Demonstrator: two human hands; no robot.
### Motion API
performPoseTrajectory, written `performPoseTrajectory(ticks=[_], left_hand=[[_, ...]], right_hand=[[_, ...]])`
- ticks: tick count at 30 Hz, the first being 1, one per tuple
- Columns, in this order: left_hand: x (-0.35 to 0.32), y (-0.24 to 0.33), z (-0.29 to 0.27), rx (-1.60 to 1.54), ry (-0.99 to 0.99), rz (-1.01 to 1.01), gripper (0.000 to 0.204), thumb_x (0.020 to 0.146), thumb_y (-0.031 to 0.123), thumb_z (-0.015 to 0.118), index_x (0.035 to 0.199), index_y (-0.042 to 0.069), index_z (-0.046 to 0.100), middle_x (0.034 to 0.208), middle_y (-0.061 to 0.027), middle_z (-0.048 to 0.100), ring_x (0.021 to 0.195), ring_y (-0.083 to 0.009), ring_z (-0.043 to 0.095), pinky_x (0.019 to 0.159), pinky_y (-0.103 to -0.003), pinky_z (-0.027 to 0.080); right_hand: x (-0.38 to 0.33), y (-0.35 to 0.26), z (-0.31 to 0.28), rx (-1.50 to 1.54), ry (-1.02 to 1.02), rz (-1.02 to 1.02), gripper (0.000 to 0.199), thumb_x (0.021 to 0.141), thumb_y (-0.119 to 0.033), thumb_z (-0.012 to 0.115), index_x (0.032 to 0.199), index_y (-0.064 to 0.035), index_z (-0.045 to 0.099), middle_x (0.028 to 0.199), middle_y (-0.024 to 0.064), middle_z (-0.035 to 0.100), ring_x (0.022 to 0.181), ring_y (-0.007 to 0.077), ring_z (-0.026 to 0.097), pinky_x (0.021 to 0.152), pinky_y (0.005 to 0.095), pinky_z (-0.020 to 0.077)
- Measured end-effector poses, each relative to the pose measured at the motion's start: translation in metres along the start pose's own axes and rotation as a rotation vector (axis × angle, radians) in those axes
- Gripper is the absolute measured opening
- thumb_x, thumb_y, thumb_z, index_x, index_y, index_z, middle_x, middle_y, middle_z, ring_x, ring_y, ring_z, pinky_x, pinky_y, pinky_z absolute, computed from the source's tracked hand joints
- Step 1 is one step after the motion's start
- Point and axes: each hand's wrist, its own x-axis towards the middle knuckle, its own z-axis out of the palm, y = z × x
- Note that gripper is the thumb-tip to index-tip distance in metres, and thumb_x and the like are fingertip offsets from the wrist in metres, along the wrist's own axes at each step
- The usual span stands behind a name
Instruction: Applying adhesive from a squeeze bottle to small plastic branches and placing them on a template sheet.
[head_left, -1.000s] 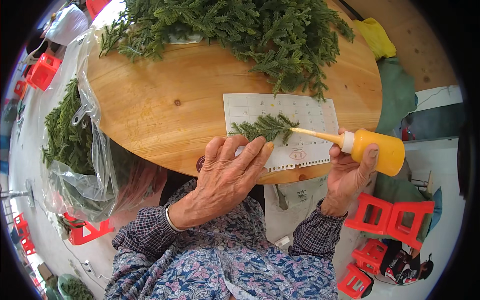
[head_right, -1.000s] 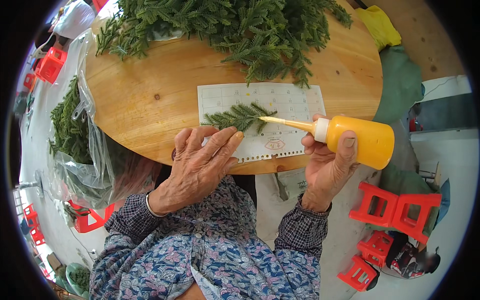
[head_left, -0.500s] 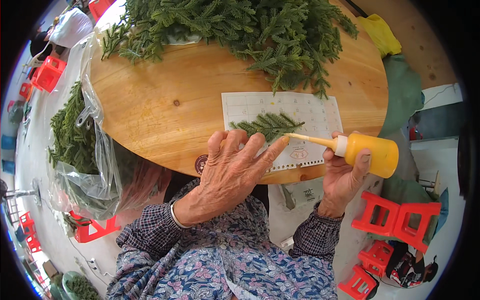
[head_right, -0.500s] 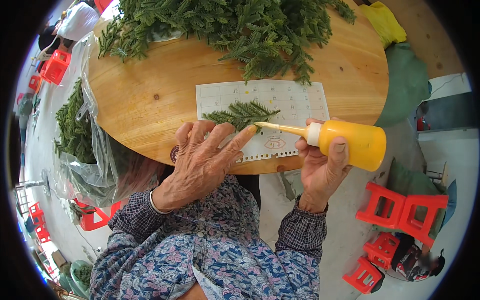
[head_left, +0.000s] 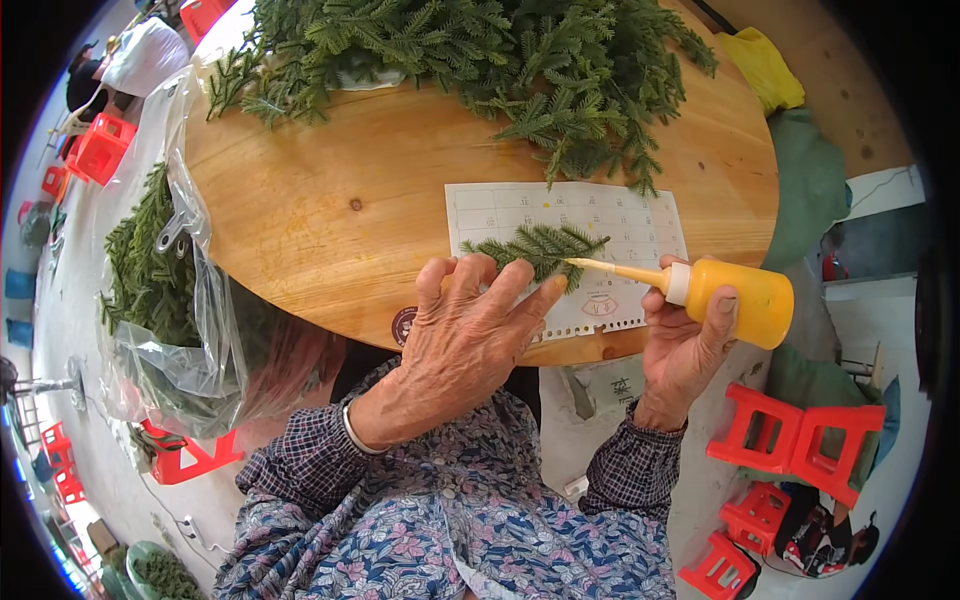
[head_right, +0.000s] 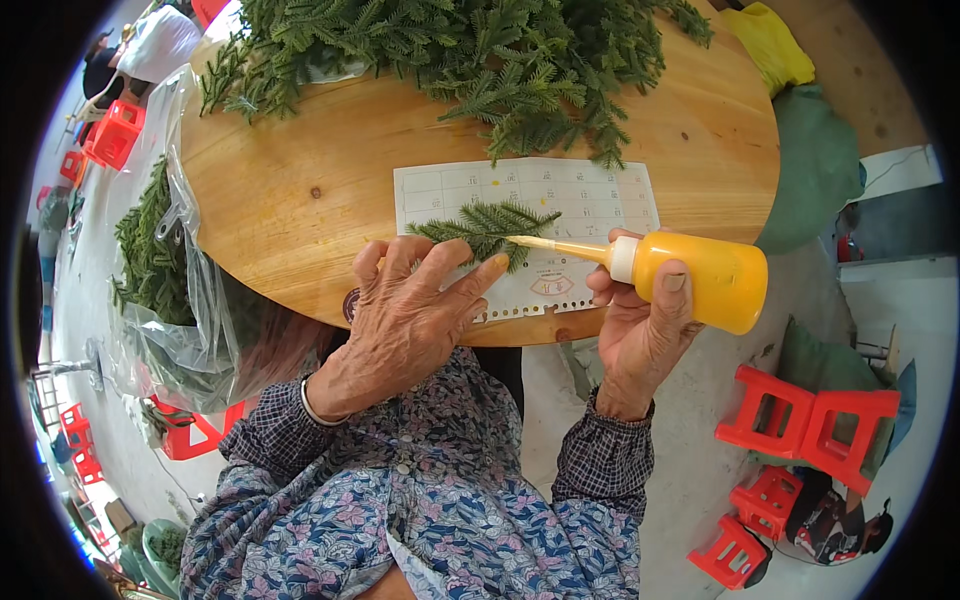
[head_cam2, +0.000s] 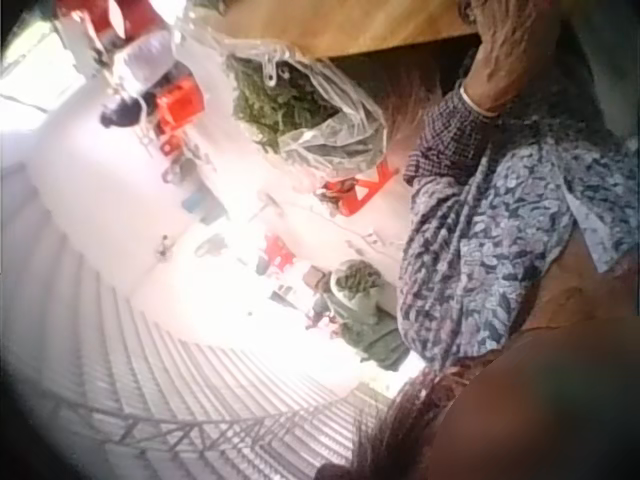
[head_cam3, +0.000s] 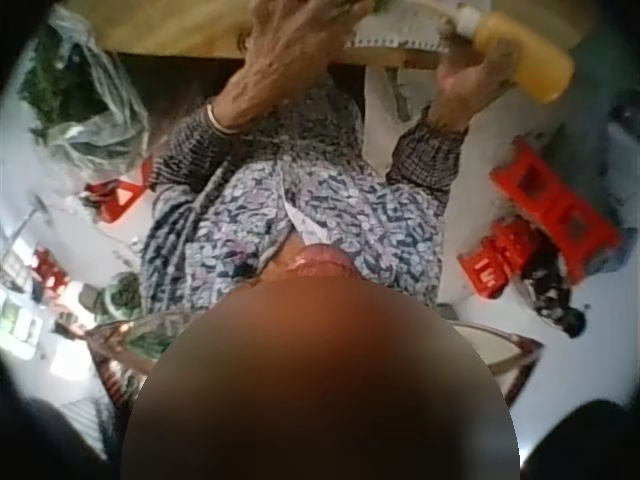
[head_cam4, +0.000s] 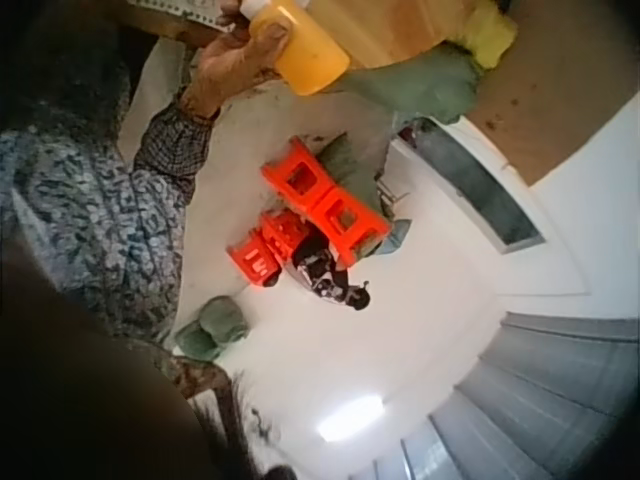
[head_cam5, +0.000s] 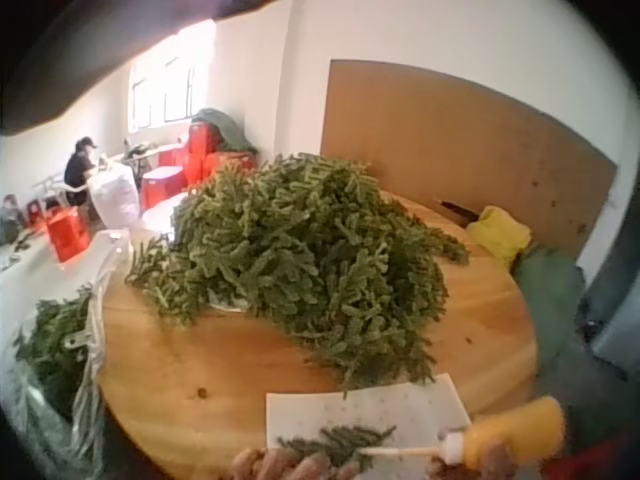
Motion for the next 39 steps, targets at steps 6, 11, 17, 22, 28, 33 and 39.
performPoseTrajectory(ticks=[6,11,17,22,28,33,39], left_hand=[[0.001,0.000,0.000,-0.014,-0.015,-0.010,0.044,0.076,0.014,0.061,0.120,0.014,0.056,0.107,-0.0026,0.042,0.091,-0.0193,0.043,0.088,-0.036,0.025],[0.001,0.001,0.001,-0.037,-0.014,-0.020,0.042,0.077,0.015,0.061,0.119,0.015,0.057,0.107,-0.0020,0.043,0.092,-0.0192,0.043,0.088,-0.036,0.025],[0.002,0.003,0.001,-0.045,-0.014,-0.034,0.040,0.077,0.017,0.064,0.117,0.018,0.060,0.110,-0.0012,0.046,0.095,-0.0204,0.043,0.088,-0.037,0.027],[0.002,0.002,0.002,-0.055,-0.009,-0.036,0.039,0.077,0.018,0.065,0.116,0.018,0.062,0.110,-0.0012,0.048,0.096,-0.0212,0.043,0.087,-0.038,0.028],[0.001,0.002,0.004,-0.061,0.009,-0.031,0.039,0.077,0.017,0.066,0.115,0.018,0.062,0.110,-0.0012,0.048,0.096,-0.0214,0.043,0.086,-0.038,0.029],[0.002,0.002,0.003,-0.056,0.012,-0.030,0.038,0.077,0.017,0.066,0.115,0.018,0.063,0.110,-0.0011,0.048,0.096,-0.0215,0.043,0.086,-0.039,0.029],[0.000,0.003,0.005,-0.072,0.000,-0.047,0.038,0.077,0.017,0.067,0.114,0.018,0.063,0.110,-0.0011,0.048,0.097,-0.0215,0.043,0.087,-0.039,0.029]], right_hand=[[0.004,-0.001,-0.006,-0.003,0.023,-0.002,0.044,0.089,-0.038,0.062,0.117,-0.0047,0.056,0.100,0.0216,0.065,0.059,0.0195,0.062,0.050,0.0212,0.0492],[0.005,-0.002,-0.009,-0.003,0.036,-0.011,0.044,0.089,-0.038,0.062,0.117,-0.0047,0.056,0.098,0.0213,0.065,0.058,0.0191,0.062,0.049,0.0205,0.0480],[0.010,-0.005,-0.012,0.014,0.072,-0.015,0.039,0.088,-0.033,0.065,0.112,-0.0044,0.055,0.093,0.0212,0.067,0.055,0.0198,0.063,0.045,0.0202,0.0459],[0.014,-0.006,-0.013,0.020,0.086,-0.015,0.037,0.087,-0.032,0.066,0.109,-0.0043,0.055,0.090,0.0211,0.067,0.054,0.0201,0.063,0.044,0.0202,0.0454],[0.017,-0.005,-0.017,-0.014,0.065,-0.025,0.041,0.088,-0.037,0.064,0.111,-0.0032,0.057,0.093,0.0214,0.066,0.054,0.0188,0.061,0.047,0.0198,0.0473],[0.019,-0.006,-0.017,0.003,0.068,-0.003,0.040,0.087,-0.036,0.065,0.108,-0.0029,0.058,0.091,0.0218,0.066,0.054,0.0191,0.061,0.047,0.0201,0.0478],[0.022,-0.007,-0.020,-0.015,0.082,-0.012,0.039,0.087,-0.036,0.065,0.106,-0.0031,0.058,0.090,0.0220,0.066,0.053,0.0189,0.060,0.046,0.0205,0.0484]])
